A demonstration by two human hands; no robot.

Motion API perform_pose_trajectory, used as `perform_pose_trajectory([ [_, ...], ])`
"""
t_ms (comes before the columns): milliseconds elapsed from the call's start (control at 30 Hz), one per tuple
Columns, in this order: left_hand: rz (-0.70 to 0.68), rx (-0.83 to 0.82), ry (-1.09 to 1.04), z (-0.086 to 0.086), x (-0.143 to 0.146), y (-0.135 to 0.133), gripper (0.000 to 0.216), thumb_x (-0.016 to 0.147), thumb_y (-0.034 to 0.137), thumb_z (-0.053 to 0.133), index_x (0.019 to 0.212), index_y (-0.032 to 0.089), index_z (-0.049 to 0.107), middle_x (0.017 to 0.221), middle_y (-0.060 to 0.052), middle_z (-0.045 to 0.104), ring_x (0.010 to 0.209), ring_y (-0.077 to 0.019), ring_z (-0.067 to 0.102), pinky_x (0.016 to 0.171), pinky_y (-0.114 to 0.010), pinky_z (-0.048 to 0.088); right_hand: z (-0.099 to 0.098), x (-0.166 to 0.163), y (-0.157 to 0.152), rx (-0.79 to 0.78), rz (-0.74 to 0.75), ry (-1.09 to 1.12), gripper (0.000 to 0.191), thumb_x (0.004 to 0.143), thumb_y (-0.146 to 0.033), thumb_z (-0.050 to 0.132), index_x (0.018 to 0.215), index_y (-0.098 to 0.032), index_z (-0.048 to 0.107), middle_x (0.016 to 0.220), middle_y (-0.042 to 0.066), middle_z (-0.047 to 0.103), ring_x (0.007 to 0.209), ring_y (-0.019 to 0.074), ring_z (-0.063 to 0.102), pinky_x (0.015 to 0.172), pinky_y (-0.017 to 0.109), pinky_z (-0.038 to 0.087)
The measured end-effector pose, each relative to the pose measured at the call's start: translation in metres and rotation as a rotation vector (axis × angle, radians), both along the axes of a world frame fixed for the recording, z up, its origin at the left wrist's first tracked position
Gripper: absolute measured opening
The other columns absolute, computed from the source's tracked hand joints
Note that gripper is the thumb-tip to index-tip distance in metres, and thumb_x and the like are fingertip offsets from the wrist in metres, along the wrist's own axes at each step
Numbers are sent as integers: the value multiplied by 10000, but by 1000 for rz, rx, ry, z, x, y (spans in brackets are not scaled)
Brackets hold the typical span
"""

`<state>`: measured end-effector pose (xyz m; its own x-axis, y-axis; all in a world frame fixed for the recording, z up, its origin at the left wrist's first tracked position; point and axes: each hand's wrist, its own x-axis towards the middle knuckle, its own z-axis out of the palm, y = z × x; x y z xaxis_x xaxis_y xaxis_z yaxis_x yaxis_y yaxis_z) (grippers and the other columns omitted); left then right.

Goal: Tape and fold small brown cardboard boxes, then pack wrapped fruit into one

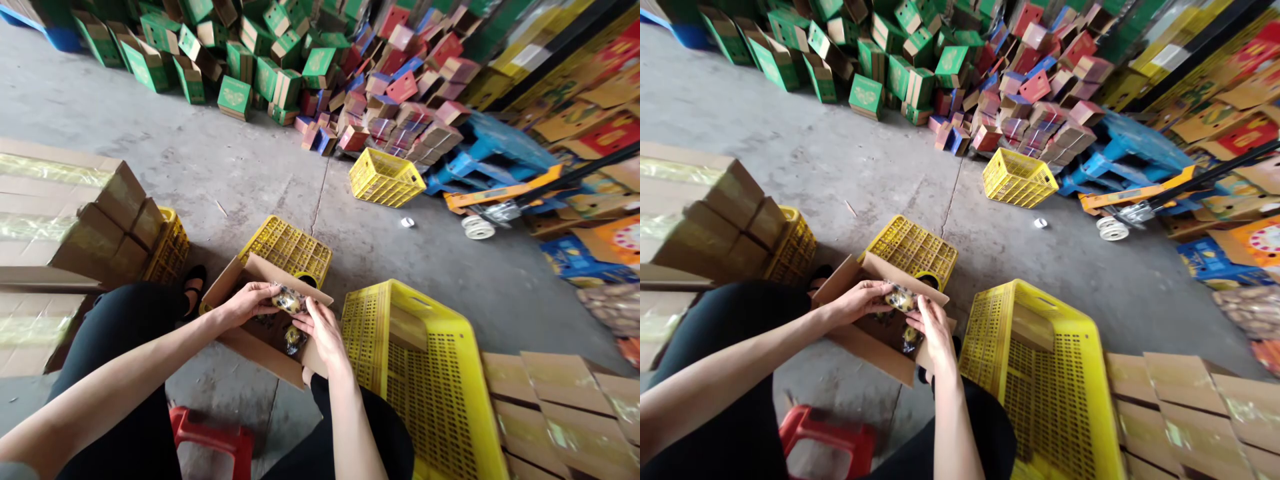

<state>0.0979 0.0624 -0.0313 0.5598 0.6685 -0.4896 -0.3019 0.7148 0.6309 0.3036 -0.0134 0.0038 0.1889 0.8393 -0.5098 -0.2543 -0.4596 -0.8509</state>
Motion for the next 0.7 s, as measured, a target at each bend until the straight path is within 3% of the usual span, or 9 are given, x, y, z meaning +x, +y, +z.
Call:
perform_pose_trajectory([
  [200,-7,-131,8,-4,1,5,535,930,643,693,1099,143,775,1165,-145,774,956,-261,772,849,-348,634,-4,1,0,52,-40,-5,423,794,-580,875,1003,-223,787,1017,80,788,841,232,768,906,446,655],
  [433,-121,-150,-11,-9,-1,1,458,886,533,810,1092,127,760,1040,-172,803,949,-281,798,769,-299,642,0,-1,1,89,-53,-16,442,769,-595,882,981,-218,791,1074,78,788,925,235,755,941,448,641],
  [567,-54,-117,-29,-11,-2,0,340,889,396,843,1074,123,764,1002,-155,806,912,-245,800,846,-307,641,3,-1,2,97,-18,16,454,781,-583,864,1058,-230,796,1171,83,783,1044,261,745,975,460,624],
  [700,-41,-87,-66,-13,-2,1,371,841,346,895,1115,128,772,1024,-145,805,898,-236,798,854,-304,638,7,0,3,125,20,56,440,823,-529,812,1181,-277,773,1370,75,723,1177,289,715,1015,496,595],
])
